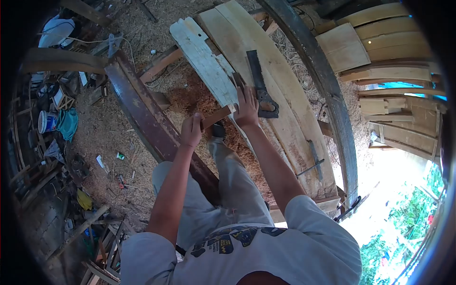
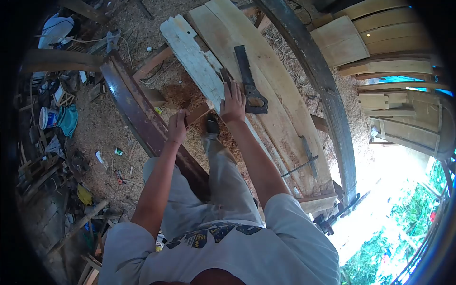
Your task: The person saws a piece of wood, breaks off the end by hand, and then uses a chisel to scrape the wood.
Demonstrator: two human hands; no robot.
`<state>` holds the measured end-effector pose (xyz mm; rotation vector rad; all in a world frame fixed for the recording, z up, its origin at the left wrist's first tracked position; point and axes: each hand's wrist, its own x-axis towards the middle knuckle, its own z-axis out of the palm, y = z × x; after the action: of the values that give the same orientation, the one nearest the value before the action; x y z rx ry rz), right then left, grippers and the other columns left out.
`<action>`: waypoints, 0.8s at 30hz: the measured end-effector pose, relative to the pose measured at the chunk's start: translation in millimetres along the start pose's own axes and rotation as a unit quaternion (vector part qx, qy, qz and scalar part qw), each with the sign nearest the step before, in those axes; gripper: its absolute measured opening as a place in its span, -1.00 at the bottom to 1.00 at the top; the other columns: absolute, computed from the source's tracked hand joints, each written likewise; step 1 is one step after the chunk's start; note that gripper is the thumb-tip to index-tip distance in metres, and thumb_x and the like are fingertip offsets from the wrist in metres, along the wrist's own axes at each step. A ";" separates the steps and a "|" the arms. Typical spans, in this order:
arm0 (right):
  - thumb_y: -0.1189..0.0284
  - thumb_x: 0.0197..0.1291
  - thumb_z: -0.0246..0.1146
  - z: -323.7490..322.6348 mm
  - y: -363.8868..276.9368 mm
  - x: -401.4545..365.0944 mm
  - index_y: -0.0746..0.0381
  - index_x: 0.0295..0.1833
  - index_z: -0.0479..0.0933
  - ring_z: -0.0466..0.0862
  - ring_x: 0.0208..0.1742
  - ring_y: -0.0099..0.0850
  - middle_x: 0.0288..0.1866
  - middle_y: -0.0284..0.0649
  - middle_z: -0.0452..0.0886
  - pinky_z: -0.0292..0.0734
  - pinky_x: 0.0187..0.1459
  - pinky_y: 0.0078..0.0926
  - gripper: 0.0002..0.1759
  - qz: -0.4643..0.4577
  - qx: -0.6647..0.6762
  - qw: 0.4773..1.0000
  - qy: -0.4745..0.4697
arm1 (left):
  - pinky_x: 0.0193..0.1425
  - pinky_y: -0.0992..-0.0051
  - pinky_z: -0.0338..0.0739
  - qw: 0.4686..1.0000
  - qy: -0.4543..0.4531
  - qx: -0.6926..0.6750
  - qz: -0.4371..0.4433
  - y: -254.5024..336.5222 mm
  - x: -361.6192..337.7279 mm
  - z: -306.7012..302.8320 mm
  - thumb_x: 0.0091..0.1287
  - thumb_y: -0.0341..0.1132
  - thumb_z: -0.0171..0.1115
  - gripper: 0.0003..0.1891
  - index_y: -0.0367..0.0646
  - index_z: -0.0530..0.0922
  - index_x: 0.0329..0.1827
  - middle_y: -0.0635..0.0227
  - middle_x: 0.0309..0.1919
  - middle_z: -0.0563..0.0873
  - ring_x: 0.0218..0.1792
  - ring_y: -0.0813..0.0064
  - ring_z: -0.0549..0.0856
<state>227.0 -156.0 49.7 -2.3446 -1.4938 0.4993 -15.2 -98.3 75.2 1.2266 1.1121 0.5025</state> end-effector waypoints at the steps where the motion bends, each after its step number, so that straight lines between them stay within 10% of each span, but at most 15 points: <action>1: 0.39 0.34 0.30 -6.0 4.3 -8.8 0.18 0.73 0.23 0.18 0.81 0.04 0.79 0.09 0.21 0.13 0.69 0.19 -0.15 0.012 -0.004 1.000 0.021 | -0.37 0.34 0.45 1.000 -0.005 0.013 -0.008 -4.7 -1.8 1.0 0.80 -0.05 -0.10 -0.50 -0.19 0.64 -0.21 0.36 -0.52 0.60 -0.49 0.52 0.59; 12: 0.55 0.12 0.34 -36.3 64.1 -59.7 0.19 0.59 0.36 0.34 0.72 -0.07 0.60 -0.02 0.44 0.00 0.70 0.32 -0.16 0.080 -0.072 0.994 -0.022 | -0.17 0.09 0.61 0.964 -0.079 0.248 0.051 16.0 -32.5 21.1 0.63 0.05 0.26 -0.61 -0.14 0.66 0.11 0.12 -0.28 0.77 -0.30 0.04 0.76; 17: 0.53 0.13 0.39 -44.0 65.9 -46.1 0.21 0.21 0.58 0.56 0.37 -0.08 0.22 -0.03 0.61 0.27 0.46 0.16 -0.52 0.073 -0.142 0.987 -0.034 | -0.05 -0.01 0.60 0.909 -0.038 0.371 0.188 8.8 -21.1 -18.3 0.69 -0.03 0.18 -0.61 -0.07 0.60 0.37 0.05 -0.10 0.66 -0.10 -0.10 0.72; 24: 0.50 0.08 0.39 -49.7 7.1 -63.1 0.28 -0.01 0.51 0.66 0.11 0.10 -0.02 0.05 0.67 0.35 0.30 0.13 -0.66 0.020 0.057 0.993 0.100 | -0.02 -0.03 0.64 0.877 0.068 0.451 0.152 8.1 -32.6 -103.3 0.64 -0.27 0.26 -0.69 -0.02 0.54 0.38 0.07 -0.08 0.71 -0.12 -0.10 0.74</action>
<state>230.2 -220.2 98.4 -2.2645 -1.2956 0.3387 -117.2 -72.4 101.9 2.2359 1.3296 0.2943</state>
